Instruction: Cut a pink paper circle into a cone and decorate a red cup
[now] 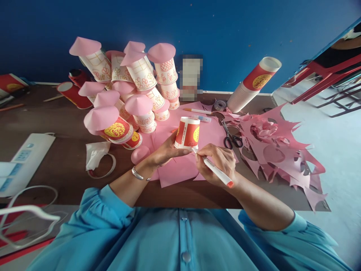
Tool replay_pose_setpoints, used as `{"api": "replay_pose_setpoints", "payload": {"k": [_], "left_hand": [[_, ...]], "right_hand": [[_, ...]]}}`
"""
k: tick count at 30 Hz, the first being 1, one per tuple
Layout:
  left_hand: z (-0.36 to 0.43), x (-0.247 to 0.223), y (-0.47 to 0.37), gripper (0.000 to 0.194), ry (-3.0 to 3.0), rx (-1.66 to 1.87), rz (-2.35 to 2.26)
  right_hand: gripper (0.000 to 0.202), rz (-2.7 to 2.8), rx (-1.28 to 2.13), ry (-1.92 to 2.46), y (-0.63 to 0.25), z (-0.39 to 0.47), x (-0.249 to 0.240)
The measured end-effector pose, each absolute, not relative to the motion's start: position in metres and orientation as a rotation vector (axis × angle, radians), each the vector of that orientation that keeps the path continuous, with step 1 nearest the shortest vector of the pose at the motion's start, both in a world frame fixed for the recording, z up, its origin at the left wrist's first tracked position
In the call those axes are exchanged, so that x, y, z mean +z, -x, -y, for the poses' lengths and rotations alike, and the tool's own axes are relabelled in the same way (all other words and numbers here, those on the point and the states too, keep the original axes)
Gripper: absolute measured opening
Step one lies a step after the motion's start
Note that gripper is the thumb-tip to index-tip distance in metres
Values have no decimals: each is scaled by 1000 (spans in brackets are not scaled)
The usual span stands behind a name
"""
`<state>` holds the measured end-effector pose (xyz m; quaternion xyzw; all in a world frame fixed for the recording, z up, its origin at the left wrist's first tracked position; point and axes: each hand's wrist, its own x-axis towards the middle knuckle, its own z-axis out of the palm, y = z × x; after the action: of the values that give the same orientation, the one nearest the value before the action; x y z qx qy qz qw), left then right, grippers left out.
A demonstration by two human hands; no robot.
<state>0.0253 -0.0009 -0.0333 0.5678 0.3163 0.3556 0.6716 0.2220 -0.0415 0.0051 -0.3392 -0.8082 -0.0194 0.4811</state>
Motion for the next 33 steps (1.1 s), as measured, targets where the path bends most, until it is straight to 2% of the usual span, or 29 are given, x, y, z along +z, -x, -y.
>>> {"api": "replay_pose_setpoints", "payload": {"k": [20, 33], "left_hand": [[1, -30, -27, 49, -1277, 842, -639], [1, -28, -28, 56, -1260, 822, -695]], "right_hand": [[12, 1984, -72, 808, -222, 42, 7], [14, 2007, -28, 819, -222, 42, 8]]}}
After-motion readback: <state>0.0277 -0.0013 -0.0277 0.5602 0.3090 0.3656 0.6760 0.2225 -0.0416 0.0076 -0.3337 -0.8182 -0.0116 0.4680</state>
